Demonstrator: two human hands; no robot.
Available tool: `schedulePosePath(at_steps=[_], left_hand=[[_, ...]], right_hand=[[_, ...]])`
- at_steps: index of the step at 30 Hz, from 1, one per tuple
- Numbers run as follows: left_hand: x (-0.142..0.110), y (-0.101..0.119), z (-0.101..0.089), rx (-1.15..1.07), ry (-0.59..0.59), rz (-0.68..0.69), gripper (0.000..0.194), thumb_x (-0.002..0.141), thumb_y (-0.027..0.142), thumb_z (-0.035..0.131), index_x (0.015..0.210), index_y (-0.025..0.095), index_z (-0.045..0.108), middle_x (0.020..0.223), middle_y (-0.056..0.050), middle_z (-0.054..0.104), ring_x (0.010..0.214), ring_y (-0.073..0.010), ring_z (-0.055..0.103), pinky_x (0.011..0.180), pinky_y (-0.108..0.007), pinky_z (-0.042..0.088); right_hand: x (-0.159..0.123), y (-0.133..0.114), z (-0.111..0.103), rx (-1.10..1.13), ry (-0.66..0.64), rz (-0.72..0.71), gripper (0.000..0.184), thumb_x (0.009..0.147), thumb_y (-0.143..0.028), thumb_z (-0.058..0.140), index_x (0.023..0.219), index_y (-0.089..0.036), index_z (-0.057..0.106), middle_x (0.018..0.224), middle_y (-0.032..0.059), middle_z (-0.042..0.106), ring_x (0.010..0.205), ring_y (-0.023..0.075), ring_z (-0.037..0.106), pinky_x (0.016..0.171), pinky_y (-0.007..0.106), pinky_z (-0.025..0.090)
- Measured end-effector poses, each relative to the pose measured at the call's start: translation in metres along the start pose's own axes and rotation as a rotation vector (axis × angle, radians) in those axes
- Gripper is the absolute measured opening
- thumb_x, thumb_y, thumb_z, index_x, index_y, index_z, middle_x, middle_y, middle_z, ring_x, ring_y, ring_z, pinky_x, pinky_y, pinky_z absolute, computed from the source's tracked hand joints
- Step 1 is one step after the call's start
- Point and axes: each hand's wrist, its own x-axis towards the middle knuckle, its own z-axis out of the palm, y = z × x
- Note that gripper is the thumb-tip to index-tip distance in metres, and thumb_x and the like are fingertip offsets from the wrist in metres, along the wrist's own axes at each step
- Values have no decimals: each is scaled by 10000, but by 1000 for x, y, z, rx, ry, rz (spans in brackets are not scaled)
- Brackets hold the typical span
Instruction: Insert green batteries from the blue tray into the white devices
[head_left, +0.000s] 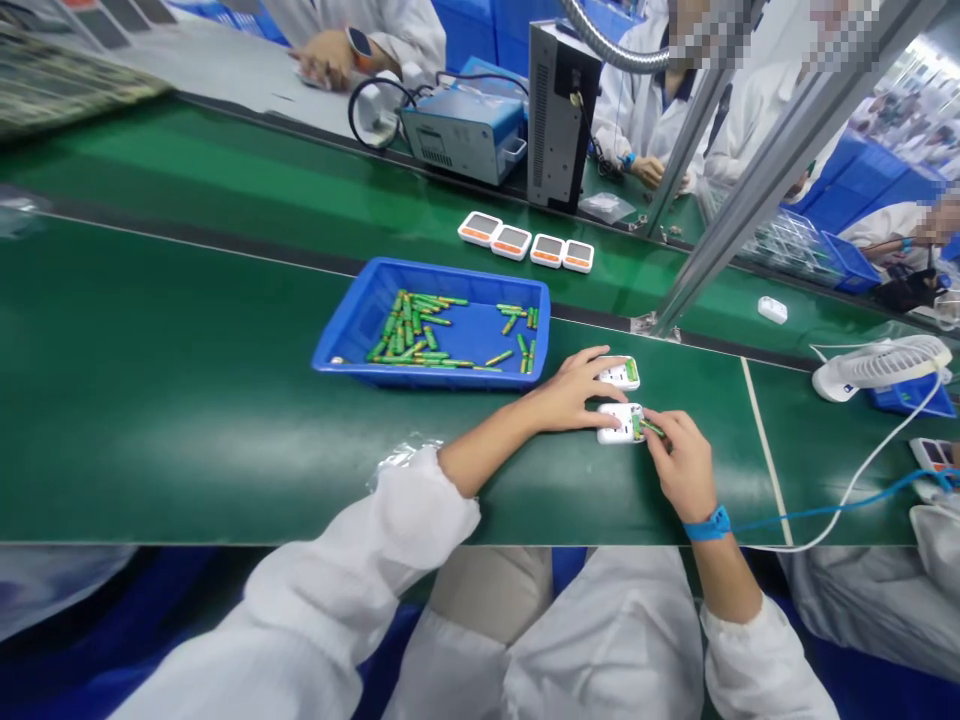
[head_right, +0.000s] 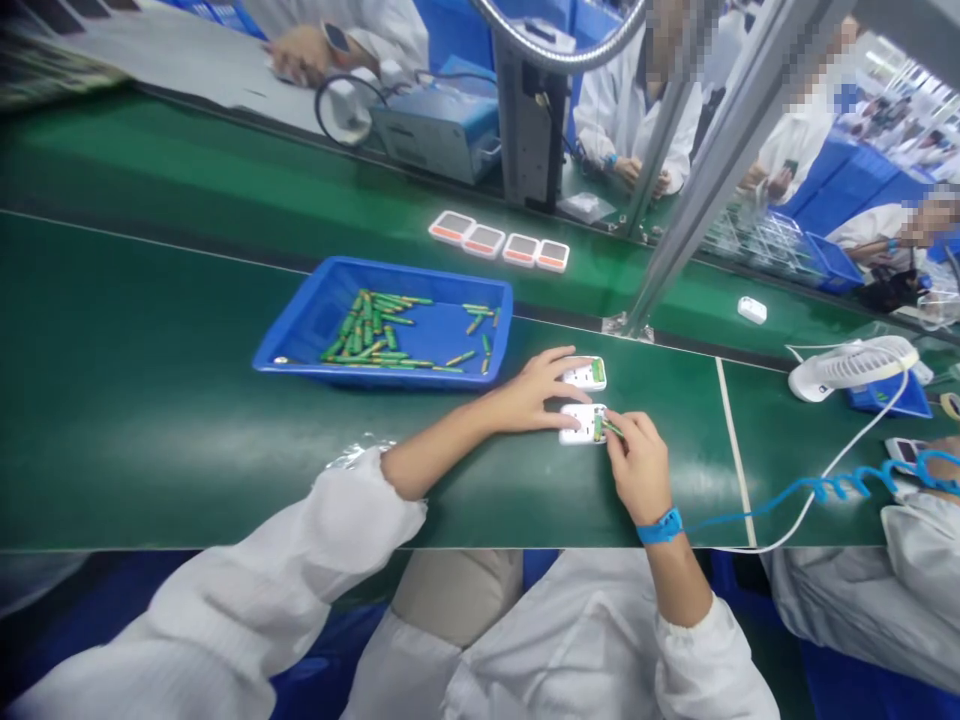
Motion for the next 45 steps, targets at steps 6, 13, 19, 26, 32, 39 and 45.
schedulePosePath(at_steps=[6,13,19,26,32,39,45], left_hand=[[-1,1,0,-2,7,-2,348,943,510,894,1247,342,882,1786,-64,478,1692,-453,299,1362,-695,284],[-1,-2,2,23,6,15,352,950,512,891,1260,345,885,1791,-74,473,1697,-448,301,1362,-698,268],[1,-5,4,47,-11,30,371,939,523,902,1272,358,882,1785,-77,483,1702,-448,298,1370,-718,213],[0,-5,1,21,-12,26,358,938,492,904,1279,385,880,1798,-59,466,1702,-464,292,1367,-733,217],[-4,7,3,58,-23,61,705,789,637,987,1387,301,826,1812,-149,421,1707,-531,248,1361,-811,115],[-8,24,13,44,-38,98,722,819,548,987,1448,263,774,1821,-177,389,1733,-523,196,1382,-788,132],[-8,26,18,30,-31,58,657,803,505,1000,1367,241,791,1853,-156,332,1753,-525,115,1391,-780,159]], right_hand=[[-10,1,-5,51,31,-41,341,1126,-270,566,1367,-279,808,1192,113,735,1074,267,726,899,390,631],[-20,13,-1,88,-102,-142,495,1140,-181,442,1481,-328,770,1169,98,645,1043,235,691,942,398,626],[-8,19,-1,49,-193,-135,530,1124,-171,427,1501,-336,761,1145,97,664,1033,239,693,920,376,627],[-10,17,-1,197,-56,-23,372,1137,-289,493,1335,-274,809,1120,95,772,1013,246,747,932,403,626],[-11,21,3,419,88,187,232,1123,-413,597,1275,-248,656,1128,99,848,995,235,786,924,402,633],[-6,28,7,452,113,215,294,1017,-497,760,1149,-234,749,1055,75,794,875,217,764,810,369,664],[-3,23,8,265,56,156,226,1048,-438,738,1124,-237,807,1052,84,807,887,227,763,816,362,657]])
